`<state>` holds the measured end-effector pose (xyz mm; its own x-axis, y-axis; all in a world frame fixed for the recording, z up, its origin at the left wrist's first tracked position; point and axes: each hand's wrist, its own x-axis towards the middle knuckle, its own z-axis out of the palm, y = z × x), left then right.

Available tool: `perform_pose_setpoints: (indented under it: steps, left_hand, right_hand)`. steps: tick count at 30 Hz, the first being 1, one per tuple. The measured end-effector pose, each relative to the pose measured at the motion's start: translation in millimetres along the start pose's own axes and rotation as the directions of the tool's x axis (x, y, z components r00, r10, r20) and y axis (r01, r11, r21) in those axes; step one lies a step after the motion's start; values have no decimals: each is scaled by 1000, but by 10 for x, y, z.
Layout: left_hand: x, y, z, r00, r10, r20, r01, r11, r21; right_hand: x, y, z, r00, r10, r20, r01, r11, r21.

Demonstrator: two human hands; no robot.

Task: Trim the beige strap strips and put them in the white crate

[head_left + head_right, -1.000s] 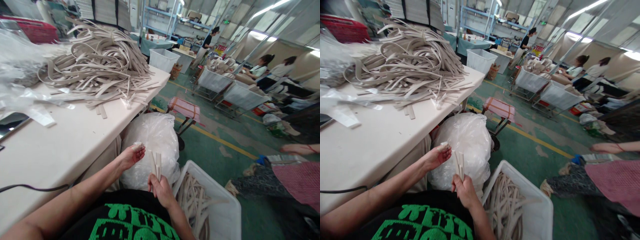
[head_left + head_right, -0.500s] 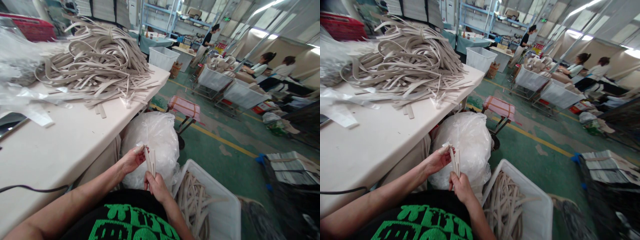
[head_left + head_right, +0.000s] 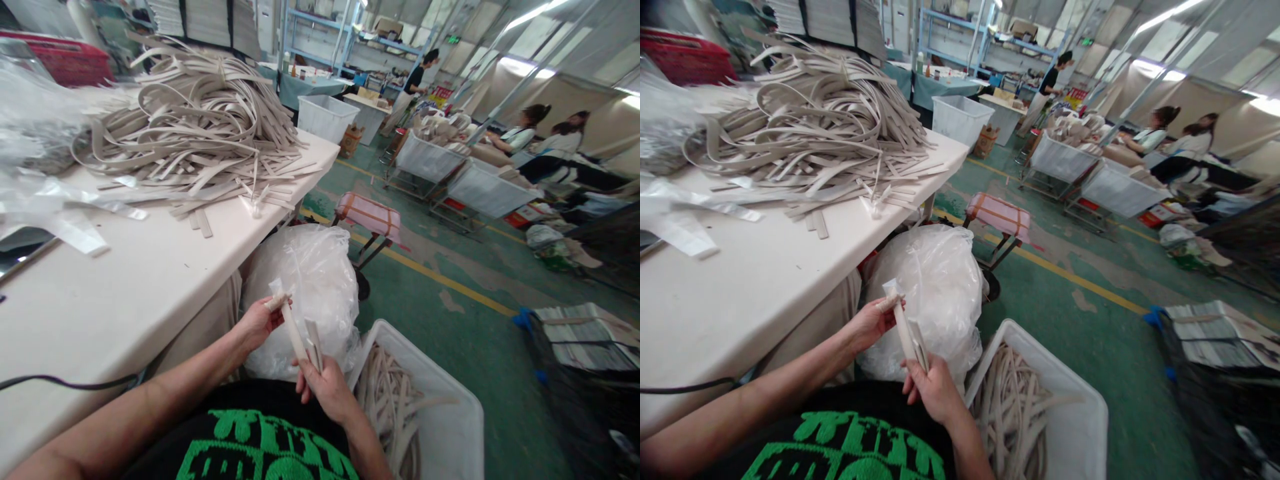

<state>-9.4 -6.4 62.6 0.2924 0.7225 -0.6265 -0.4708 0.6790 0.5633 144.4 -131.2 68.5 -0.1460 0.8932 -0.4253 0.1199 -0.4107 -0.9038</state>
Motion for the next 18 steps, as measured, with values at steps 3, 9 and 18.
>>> perform_pose_setpoints:
  steps: [3,9,18]
  left_hand:
    - [-69,-59,32,996,-1,92,-4,999,51]
    - [-128,-73,81,964,45,262,-79,989,122]
    - [-222,-132,17,944,66,322,-130,975,181]
  right_hand:
    - [14,-48,-28,995,10,-101,-17,997,-71]
    - [110,-136,-43,996,-42,-82,42,999,5]
    - [207,-146,22,992,-18,-127,12,998,-54]
